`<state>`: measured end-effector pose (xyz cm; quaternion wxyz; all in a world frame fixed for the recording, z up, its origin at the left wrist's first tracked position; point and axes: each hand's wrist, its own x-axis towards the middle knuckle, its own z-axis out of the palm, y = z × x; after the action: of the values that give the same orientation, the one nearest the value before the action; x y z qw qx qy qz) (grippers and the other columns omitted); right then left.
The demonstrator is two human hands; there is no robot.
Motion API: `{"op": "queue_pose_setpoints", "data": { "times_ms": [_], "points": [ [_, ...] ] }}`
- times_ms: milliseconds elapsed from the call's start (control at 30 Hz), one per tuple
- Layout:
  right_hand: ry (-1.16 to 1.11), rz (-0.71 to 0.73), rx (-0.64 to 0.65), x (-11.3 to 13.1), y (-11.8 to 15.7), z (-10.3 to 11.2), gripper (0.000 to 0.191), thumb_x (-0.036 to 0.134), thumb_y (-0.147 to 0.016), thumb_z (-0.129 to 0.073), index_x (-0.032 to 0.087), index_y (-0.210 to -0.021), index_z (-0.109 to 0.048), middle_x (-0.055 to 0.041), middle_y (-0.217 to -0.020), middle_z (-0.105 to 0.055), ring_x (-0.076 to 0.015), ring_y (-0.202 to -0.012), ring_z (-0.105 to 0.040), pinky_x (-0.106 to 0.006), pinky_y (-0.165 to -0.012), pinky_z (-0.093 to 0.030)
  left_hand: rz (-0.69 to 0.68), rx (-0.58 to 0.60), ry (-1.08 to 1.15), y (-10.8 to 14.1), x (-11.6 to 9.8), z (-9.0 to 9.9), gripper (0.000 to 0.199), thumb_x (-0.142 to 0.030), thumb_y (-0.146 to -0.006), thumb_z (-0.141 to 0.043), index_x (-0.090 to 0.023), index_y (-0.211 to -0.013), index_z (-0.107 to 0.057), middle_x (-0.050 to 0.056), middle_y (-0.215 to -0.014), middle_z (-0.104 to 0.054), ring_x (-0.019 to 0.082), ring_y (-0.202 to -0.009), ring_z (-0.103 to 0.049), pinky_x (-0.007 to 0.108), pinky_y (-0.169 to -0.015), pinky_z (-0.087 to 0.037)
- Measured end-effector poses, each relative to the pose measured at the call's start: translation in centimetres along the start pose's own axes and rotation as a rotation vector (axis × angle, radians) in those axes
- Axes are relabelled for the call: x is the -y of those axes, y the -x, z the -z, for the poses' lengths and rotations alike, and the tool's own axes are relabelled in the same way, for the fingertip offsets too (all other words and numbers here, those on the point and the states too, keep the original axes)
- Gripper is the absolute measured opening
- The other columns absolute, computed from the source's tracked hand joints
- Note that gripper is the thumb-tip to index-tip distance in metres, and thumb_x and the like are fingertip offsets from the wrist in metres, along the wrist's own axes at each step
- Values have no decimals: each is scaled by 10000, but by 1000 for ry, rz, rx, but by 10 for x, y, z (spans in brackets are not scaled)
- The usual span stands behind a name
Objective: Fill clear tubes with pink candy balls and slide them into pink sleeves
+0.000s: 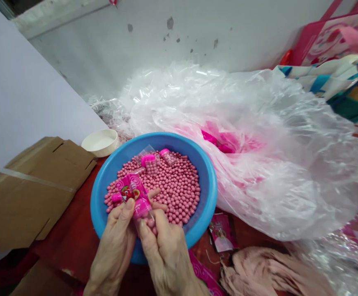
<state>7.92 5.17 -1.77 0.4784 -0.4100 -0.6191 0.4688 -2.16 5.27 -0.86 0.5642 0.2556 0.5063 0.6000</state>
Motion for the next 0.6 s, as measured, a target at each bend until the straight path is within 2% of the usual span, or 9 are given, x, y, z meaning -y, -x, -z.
{"op": "queue_pose_setpoints", "data": {
  "times_ms": [100,200,400,500,600],
  "points": [
    [-79,-39,46,0,0,0,165,276,-919,-416,185,-878,-548,63,-603,-435,-83,-471,-449,-221,-465,-294,15,18,-7,0,-1,0,312,-371,-845,-555,-137,-942,-737,131,-964,-746,255,-938,-660,362,-867,-486],
    [-63,-85,100,0,0,2,202,309,-925,-398,175,-870,-539,75,-573,-369,-83,-456,-400,-230,-446,-248,49,85,60,1,-2,-3,324,-377,-847,-548,-134,-938,-742,138,-924,-753,269,-915,-670,396,-872,-486],
    [-6,-99,157,2,-7,5,257,348,-936,-382,160,-956,-556,32,-640,-522,-113,-540,-511,-225,-508,-327,43,139,275,2,-3,-3,347,-411,-838,-547,-154,-987,-727,152,-1053,-718,287,-957,-658,430,-902,-470],
    [24,-92,171,0,-10,4,291,370,-909,-439,153,-1059,-564,6,-687,-599,-139,-582,-568,-232,-542,-365,35,129,298,0,-5,-1,335,-397,-837,-556,-149,-987,-724,152,-991,-737,289,-951,-661,444,-901,-468],
    [50,-84,149,-3,-10,1,267,380,-902,-457,154,-968,-580,8,-663,-590,-138,-575,-572,-228,-543,-374,32,126,263,-1,-7,-2,307,-372,-828,-578,-134,-939,-739,154,-946,-747,296,-957,-656,442,-904,-463]
  ]
}}
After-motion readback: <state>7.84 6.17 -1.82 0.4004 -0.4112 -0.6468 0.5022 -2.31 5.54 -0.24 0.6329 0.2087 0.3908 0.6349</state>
